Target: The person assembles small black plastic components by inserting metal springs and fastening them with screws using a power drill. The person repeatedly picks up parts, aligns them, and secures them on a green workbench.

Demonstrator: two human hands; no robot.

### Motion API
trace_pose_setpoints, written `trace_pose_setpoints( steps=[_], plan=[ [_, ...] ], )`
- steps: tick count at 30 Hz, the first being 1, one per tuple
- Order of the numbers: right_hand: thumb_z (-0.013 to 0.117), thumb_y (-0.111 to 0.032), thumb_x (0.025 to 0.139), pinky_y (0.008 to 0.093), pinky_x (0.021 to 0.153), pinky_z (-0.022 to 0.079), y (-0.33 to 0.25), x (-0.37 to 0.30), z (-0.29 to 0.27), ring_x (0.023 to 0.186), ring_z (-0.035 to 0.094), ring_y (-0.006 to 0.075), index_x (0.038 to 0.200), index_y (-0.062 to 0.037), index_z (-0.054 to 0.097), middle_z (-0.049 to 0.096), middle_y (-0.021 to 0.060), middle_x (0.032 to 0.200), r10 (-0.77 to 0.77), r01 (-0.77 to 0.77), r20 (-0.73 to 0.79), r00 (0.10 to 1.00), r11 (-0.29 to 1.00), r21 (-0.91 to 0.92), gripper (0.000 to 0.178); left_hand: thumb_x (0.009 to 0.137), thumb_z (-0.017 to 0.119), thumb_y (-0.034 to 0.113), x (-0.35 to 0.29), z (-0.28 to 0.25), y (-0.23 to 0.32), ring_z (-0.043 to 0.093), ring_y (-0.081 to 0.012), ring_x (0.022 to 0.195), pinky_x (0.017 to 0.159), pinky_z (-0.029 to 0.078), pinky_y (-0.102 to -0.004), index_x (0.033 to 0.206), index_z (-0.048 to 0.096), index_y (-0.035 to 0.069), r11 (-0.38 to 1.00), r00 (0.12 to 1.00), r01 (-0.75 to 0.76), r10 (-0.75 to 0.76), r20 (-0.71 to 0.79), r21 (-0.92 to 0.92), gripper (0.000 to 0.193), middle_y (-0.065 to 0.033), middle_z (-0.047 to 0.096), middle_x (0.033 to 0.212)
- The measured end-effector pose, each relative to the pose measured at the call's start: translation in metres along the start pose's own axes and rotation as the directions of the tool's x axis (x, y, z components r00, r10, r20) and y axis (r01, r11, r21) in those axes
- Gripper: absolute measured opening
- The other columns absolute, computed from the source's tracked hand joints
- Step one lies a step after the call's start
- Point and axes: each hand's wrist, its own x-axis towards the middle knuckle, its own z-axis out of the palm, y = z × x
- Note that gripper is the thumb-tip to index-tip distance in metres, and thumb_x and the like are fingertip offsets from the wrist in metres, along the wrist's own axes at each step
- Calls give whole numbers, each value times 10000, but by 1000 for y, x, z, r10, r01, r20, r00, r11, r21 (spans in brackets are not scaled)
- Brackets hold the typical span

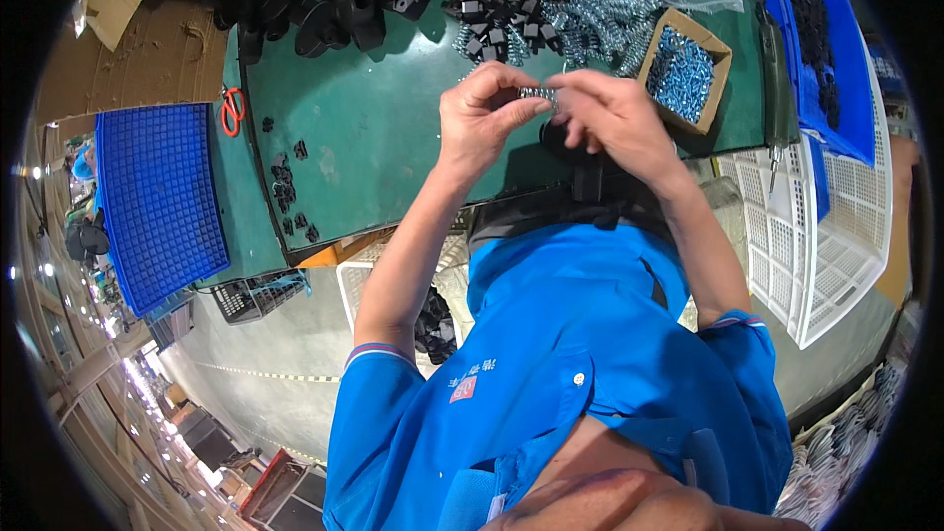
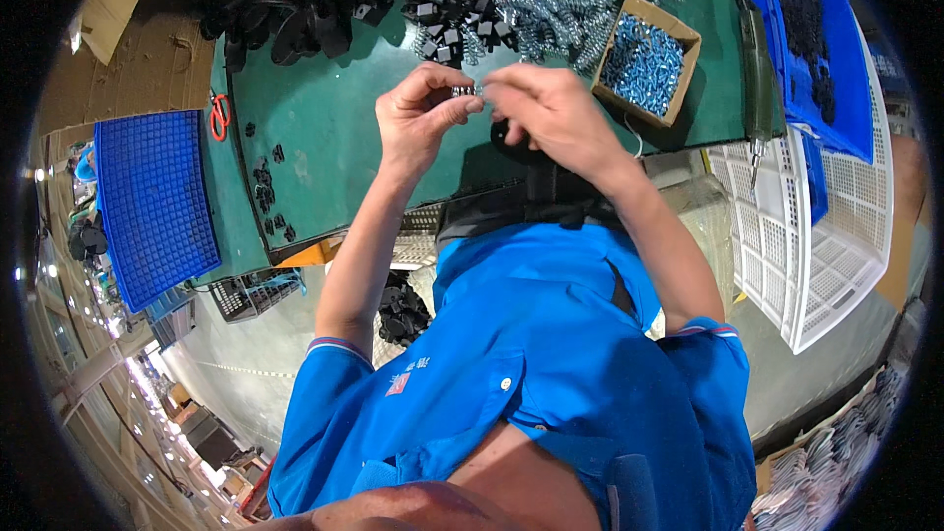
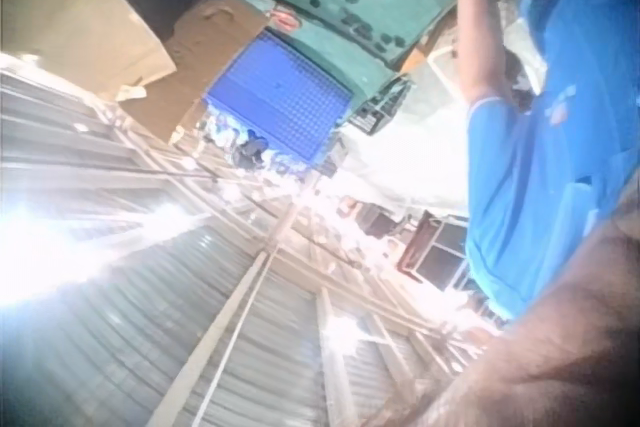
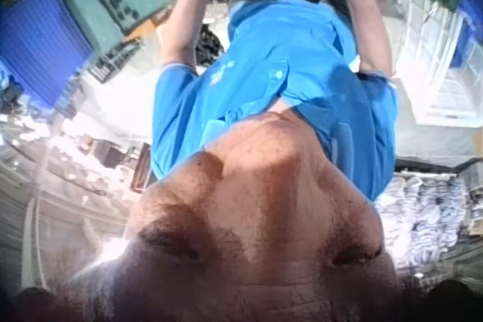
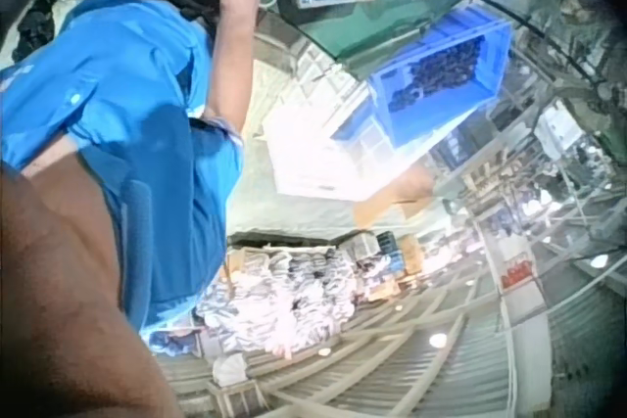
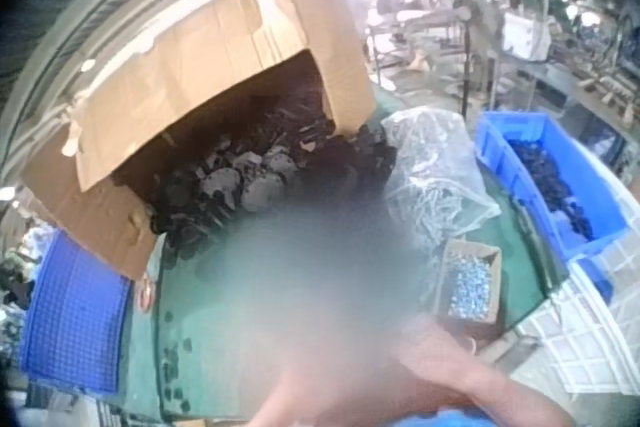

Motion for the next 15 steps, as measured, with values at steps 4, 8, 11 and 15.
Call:
trace_pose_setpoints(
  steps=[4, 8, 11, 15],
  plan=[
    [600, -157, 983, 159, 478, 443, 14, 23, 6, 591, 609, 43, 989, -15, 656, 634, 14, 735, 10, -20, 70, 997, 991, 135, 153, 808, 765, -15, -9, 0, -1, 612, -83, 685, 574, 503, -216, 861, 667, -20, 999, 991, 10, -15, -136, -36, 111, -35, 646, 810],
    [617, -139, 964, 173, 474, 443, 16, 24, 8, 591, 612, 46, 943, -8, 657, 643, 11, 739, -32, 30, 21, 999, 996, 78, 139, 845, 756, 66, -14, 8, -7, 611, -105, 596, 503, 476, -227, 790, 639, 1, 942, 940, 234, -282, -193, -240, 145, -39, 631, 724],
    [661, -135, 906, 274, 515, 481, 18, 32, 3, 600, 653, 151, 954, -19, 658, 671, 65, 744, -191, 166, -49, 980, 934, -316, 126, 845, 782, 151, -11, 11, -16, 581, -80, 560, 475, 443, -214, 776, 633, 20, 857, 879, 363, -445, -172, -365, 210, -24, 646, 707],
    [682, -254, 867, 425, 618, 508, 26, 63, -9, 696, 669, 342, 1006, -58, 663, 682, 157, 780, -434, 256, 20, 901, 491, -833, 241, 850, 764, 123, -8, 4, -21, 604, -88, 603, 507, 460, -217, 826, 651, 11, 860, 831, 392, -483, -276, -327, 161, -30, 658, 737]
  ],
)
